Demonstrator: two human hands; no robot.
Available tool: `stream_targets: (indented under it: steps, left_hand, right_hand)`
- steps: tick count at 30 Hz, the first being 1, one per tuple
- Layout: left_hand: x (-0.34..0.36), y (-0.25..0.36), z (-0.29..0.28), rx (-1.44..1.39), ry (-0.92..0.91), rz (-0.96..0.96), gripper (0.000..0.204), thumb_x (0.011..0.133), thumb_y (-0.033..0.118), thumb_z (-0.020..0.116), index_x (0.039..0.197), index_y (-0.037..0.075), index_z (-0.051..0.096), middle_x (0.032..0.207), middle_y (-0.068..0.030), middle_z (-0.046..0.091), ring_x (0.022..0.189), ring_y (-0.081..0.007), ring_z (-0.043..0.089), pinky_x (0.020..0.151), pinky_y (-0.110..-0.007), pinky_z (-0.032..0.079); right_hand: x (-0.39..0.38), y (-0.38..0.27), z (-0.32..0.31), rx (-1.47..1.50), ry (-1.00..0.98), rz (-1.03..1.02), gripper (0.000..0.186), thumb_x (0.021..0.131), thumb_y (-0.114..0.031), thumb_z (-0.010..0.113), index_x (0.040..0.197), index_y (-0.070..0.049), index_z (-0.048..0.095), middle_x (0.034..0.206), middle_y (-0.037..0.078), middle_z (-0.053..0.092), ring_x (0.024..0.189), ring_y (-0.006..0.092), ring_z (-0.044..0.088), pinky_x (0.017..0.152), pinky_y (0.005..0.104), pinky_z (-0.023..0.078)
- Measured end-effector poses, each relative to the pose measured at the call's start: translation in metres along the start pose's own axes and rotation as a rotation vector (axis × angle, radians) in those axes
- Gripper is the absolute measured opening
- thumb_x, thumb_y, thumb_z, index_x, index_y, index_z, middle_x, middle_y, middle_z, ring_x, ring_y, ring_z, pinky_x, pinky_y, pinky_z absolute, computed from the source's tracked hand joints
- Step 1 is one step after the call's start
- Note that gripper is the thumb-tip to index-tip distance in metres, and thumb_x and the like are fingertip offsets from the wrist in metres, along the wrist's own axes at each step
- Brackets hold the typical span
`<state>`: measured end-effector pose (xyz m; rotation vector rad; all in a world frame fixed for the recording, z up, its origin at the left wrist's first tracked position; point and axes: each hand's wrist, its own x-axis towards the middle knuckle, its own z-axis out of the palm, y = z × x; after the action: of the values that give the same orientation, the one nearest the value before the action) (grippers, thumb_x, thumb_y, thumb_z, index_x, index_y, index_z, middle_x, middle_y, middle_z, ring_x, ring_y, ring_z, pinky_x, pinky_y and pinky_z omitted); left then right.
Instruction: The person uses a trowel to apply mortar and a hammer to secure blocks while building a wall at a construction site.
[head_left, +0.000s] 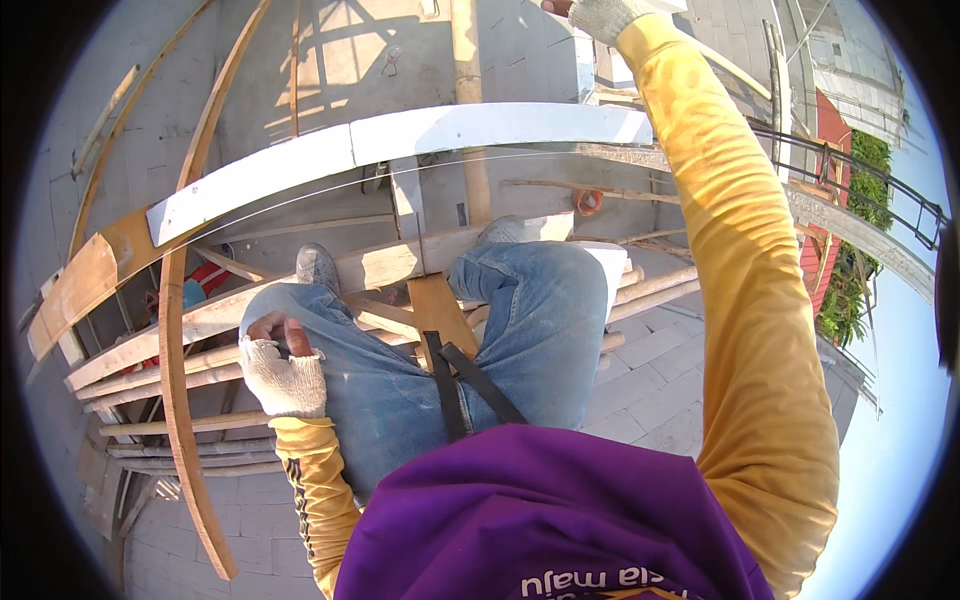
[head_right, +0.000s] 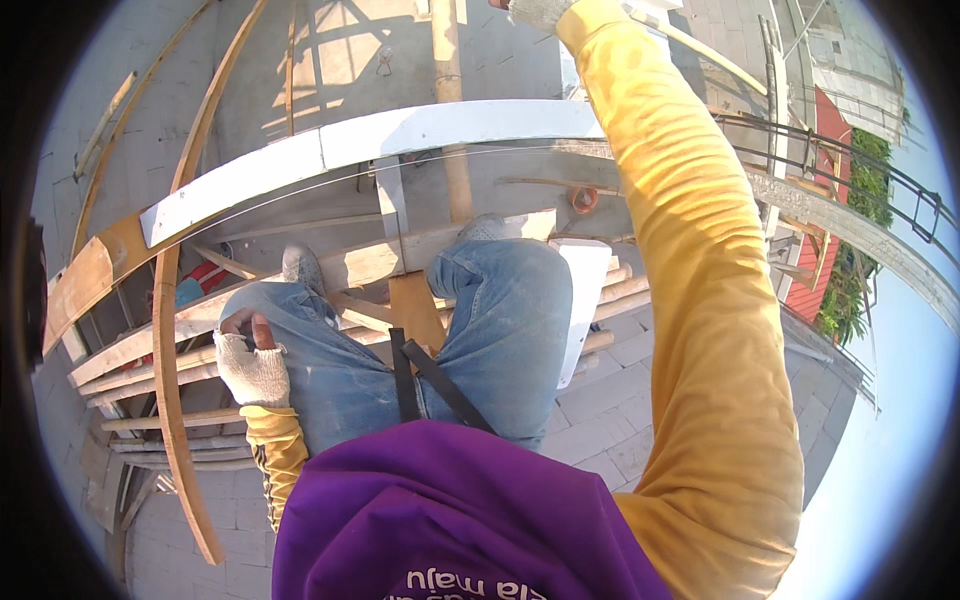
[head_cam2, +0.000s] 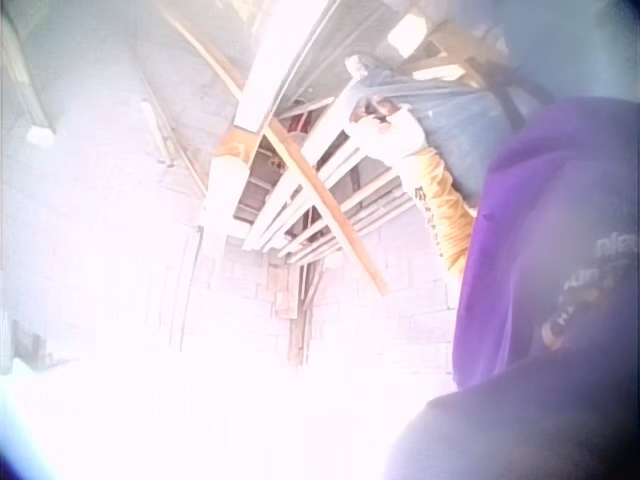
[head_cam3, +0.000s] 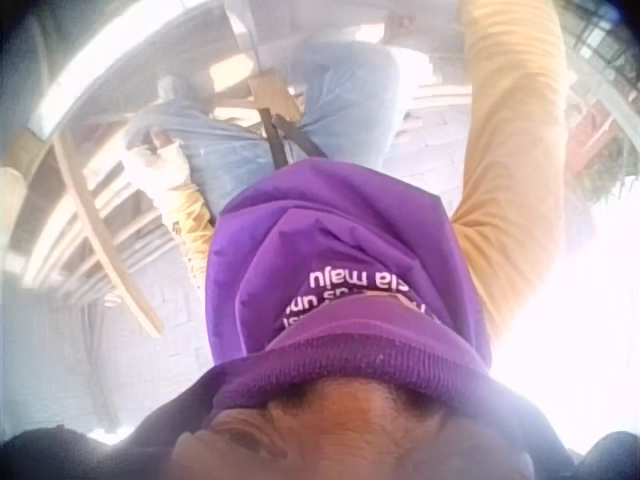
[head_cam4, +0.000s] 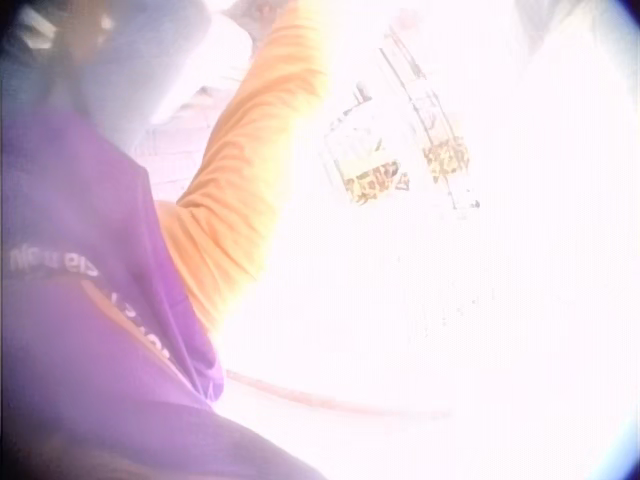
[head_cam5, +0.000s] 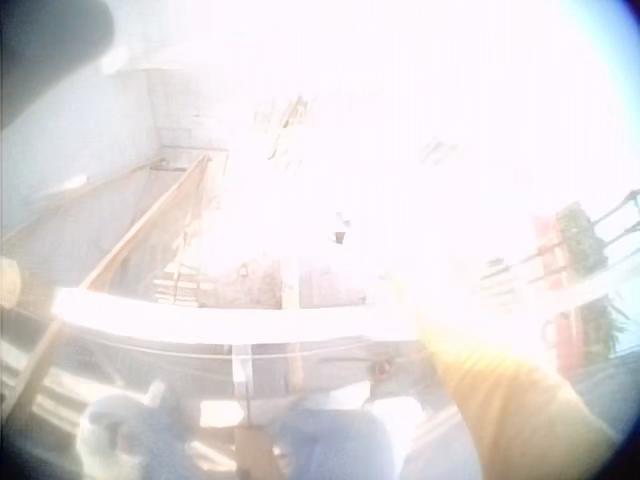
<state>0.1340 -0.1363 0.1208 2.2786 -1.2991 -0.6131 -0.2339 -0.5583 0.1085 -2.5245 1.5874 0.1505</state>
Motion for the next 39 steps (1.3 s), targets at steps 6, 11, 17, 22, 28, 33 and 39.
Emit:
stream_targets:
  steps: [6, 11, 17, 22, 28, 33, 39]
  left_hand:
    - [-0.006, 0.005, -0.001, 0.042, 0.036, 0.033, 0.023, 0.095, 0.022, 0.064, 0.102, 0.0, 0.064, 0.088, -0.0135, 0.063, 0.081, -0.0273, 0.06, 0.077, -0.04, 0.049]
    - [-0.004, 0.005, 0.002, 0.109, 0.006, 0.174, 0.024, 0.095, 0.023, 0.065, 0.101, 0.0, 0.066, 0.091, -0.0155, 0.064, 0.085, -0.0288, 0.061, 0.08, -0.041, 0.048]
    - [-0.012, 0.016, 0.001, 0.124, -0.06, 0.111, 0.027, 0.097, 0.023, 0.063, 0.102, -0.003, 0.066, 0.09, -0.0133, 0.066, 0.078, -0.0242, 0.062, 0.074, -0.037, 0.05]
    - [-0.007, -0.001, 0.006, 0.217, -0.118, 0.203, 0.027, 0.099, 0.021, 0.06, 0.105, -0.005, 0.065, 0.093, -0.0151, 0.067, 0.082, -0.024, 0.062, 0.079, -0.037, 0.05]
    - [0.003, 0.006, 0.012, 0.188, -0.242, 0.215, 0.031, 0.1, 0.024, 0.061, 0.11, -0.006, 0.063, 0.102, -0.0155, 0.067, 0.091, -0.0236, 0.061, 0.087, -0.036, 0.049]
    - [-0.019, -0.005, -0.004, -0.052, -0.241, 0.149, 0.028, 0.099, 0.018, 0.062, 0.115, -0.004, 0.062, 0.102, -0.0108, 0.067, 0.091, -0.0167, 0.061, 0.084, -0.028, 0.049]
    - [-0.046, -0.016, -0.046, -0.027, -0.046, 0.097, 0.035, 0.092, 0.02, 0.069, 0.118, -0.003, 0.063, 0.106, -0.0133, 0.068, 0.085, -0.0169, 0.064, 0.073, -0.03, 0.053]
  right_hand:
    - [-0.141, -0.055, -0.17, 0.255, 0.638, -0.329, 0.043, 0.091, -0.023, 0.074, 0.129, -0.008, 0.063, 0.108, 0.014, 0.073, 0.095, 0.0265, 0.071, 0.088, 0.0358, 0.054]
    - [-0.334, -0.06, -0.118, 0.57, 0.496, 0.172, 0.031, 0.093, -0.019, 0.072, 0.12, -0.006, 0.066, 0.105, 0.011, 0.073, 0.09, 0.0215, 0.069, 0.084, 0.0329, 0.054]
    - [-0.554, -0.053, 0.038, 0.816, 0.291, 1.031, 0.026, 0.091, -0.008, 0.069, 0.117, -0.005, 0.067, 0.103, 0.012, 0.072, 0.091, 0.0225, 0.069, 0.085, 0.0341, 0.054]
    - [-0.672, -0.095, 0.133, 0.877, 0.046, 1.478, 0.03, 0.092, -0.012, 0.069, 0.119, 0.0, 0.066, 0.105, 0.017, 0.073, 0.094, 0.0238, 0.07, 0.086, 0.0349, 0.054]
    - [-0.726, -0.154, 0.23, 1.05, -0.138, 1.553, 0.031, 0.087, -0.02, 0.065, 0.113, -0.003, 0.067, 0.113, 0.025, 0.069, 0.11, 0.039, 0.066, 0.094, 0.0427, 0.051]
    - [-0.696, -0.172, 0.232, 1.037, -0.395, 1.491, 0.031, 0.086, -0.013, 0.06, 0.113, 0.001, 0.063, 0.108, 0.027, 0.069, 0.108, 0.0411, 0.065, 0.092, 0.0447, 0.05]
    - [-0.725, -0.192, 0.34, 1.897, 0.042, 1.51, 0.028, 0.086, 0.003, 0.053, 0.114, 0.002, 0.055, 0.099, 0.012, 0.063, 0.088, 0.0276, 0.065, 0.068, 0.0381, 0.053]
